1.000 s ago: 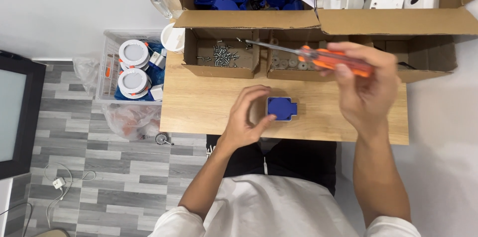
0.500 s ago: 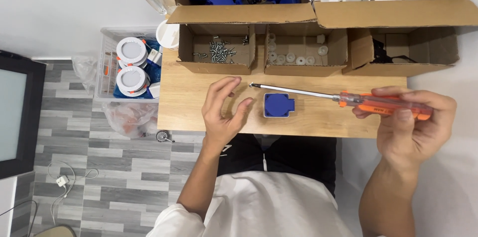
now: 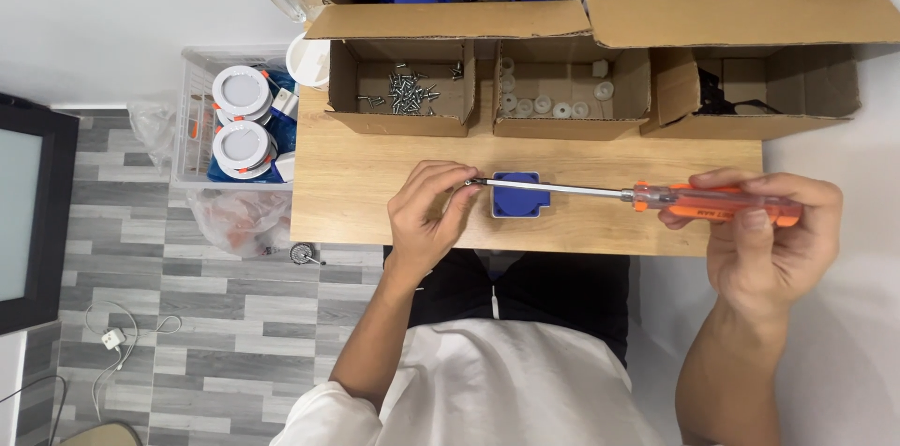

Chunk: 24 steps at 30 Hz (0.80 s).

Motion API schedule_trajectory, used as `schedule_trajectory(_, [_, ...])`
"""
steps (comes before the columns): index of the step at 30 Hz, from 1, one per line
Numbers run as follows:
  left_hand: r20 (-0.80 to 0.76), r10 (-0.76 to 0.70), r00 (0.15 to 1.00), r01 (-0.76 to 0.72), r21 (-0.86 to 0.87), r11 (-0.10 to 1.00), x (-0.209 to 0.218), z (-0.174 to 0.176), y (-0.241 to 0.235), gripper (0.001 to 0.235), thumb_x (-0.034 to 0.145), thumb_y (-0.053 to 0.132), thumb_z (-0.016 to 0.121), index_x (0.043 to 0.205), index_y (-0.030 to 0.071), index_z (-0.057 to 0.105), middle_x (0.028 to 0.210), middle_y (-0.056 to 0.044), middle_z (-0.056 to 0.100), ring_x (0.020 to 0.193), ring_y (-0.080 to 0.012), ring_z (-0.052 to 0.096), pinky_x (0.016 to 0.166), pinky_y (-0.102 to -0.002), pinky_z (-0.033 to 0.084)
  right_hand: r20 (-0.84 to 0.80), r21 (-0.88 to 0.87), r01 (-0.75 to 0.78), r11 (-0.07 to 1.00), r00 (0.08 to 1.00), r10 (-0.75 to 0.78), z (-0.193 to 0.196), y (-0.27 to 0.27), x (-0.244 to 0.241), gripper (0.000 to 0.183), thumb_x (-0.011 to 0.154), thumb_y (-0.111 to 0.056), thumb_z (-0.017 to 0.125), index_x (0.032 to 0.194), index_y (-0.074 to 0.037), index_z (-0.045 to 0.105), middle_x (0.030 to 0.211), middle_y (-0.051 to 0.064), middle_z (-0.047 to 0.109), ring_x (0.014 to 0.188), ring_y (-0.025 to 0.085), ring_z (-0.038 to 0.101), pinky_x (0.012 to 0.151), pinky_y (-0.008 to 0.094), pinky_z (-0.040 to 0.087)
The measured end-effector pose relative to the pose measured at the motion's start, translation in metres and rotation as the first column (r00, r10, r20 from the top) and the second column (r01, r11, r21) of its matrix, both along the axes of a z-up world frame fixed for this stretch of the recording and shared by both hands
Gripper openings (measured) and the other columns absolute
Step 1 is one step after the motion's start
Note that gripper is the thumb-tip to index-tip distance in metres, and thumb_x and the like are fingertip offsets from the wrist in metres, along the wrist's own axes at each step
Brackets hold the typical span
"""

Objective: Using a screwdriver to assemble or disassemble an electrical junction box at a workbench surrounded by various hardware parts.

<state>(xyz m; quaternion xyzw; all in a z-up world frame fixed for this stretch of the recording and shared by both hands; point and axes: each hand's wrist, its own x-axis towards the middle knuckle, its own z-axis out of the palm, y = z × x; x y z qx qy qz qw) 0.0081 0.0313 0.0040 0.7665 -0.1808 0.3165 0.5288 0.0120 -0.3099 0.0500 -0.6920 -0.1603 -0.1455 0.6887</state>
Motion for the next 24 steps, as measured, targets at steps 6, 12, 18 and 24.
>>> schedule_trajectory(6, [0.002,0.017,1.0,-0.017,0.02,1.0,-0.002,0.004,0.003,0.014,0.101,0.003,0.081,0.114,0.001,0.076,0.108,-0.012,0.079,0.096,-0.0267,0.074,0.09,-0.035,0.062,0.056,-0.047,-0.087,0.995,0.994,0.09,0.0,-0.011,0.003,0.025,0.117,-0.023,0.051,0.127,-0.004,0.039,0.121,0.038,0.063,0.093,0.047,0.076,0.079,0.053,0.075])
schedule_trajectory(12, [0.015,-0.017,1.0,0.016,0.031,0.999,-0.003,-0.003,0.006,0.022,0.1,-0.003,0.082,0.119,0.005,0.078,0.109,-0.011,0.076,0.097,-0.0258,0.072,0.089,-0.033,0.061,0.103,-0.259,-0.117,0.959,0.984,0.148,0.015,-0.025,0.003,0.012,0.112,-0.01,0.053,0.114,0.0,0.045,0.122,0.037,0.065,0.107,0.044,0.078,0.09,0.049,0.074])
schedule_trajectory(18, [0.082,-0.057,0.995,0.05,0.093,0.994,-0.007,0.0,-0.002,0.02,0.097,-0.014,0.079,0.113,-0.003,0.077,0.106,-0.016,0.077,0.093,-0.0298,0.073,0.084,-0.034,0.064,0.095,-0.3,-0.122,0.946,0.983,0.157,0.031,-0.014,0.018,0.014,0.112,-0.004,0.053,0.118,-0.001,0.041,0.118,0.038,0.067,0.108,0.045,0.078,0.086,0.046,0.073])
schedule_trajectory(24, [0.022,-0.111,0.994,0.11,0.059,0.992,-0.014,0.007,-0.016,0.012,0.098,-0.009,0.079,0.11,-0.004,0.078,0.108,-0.014,0.077,0.094,-0.0306,0.074,0.087,-0.036,0.064,0.241,-0.328,-0.066,0.942,0.959,0.151,0.056,0.005,0.024,0.042,0.111,-0.019,0.053,0.145,-0.004,0.034,0.106,0.039,0.068,0.092,0.044,0.078,0.074,0.045,0.069])
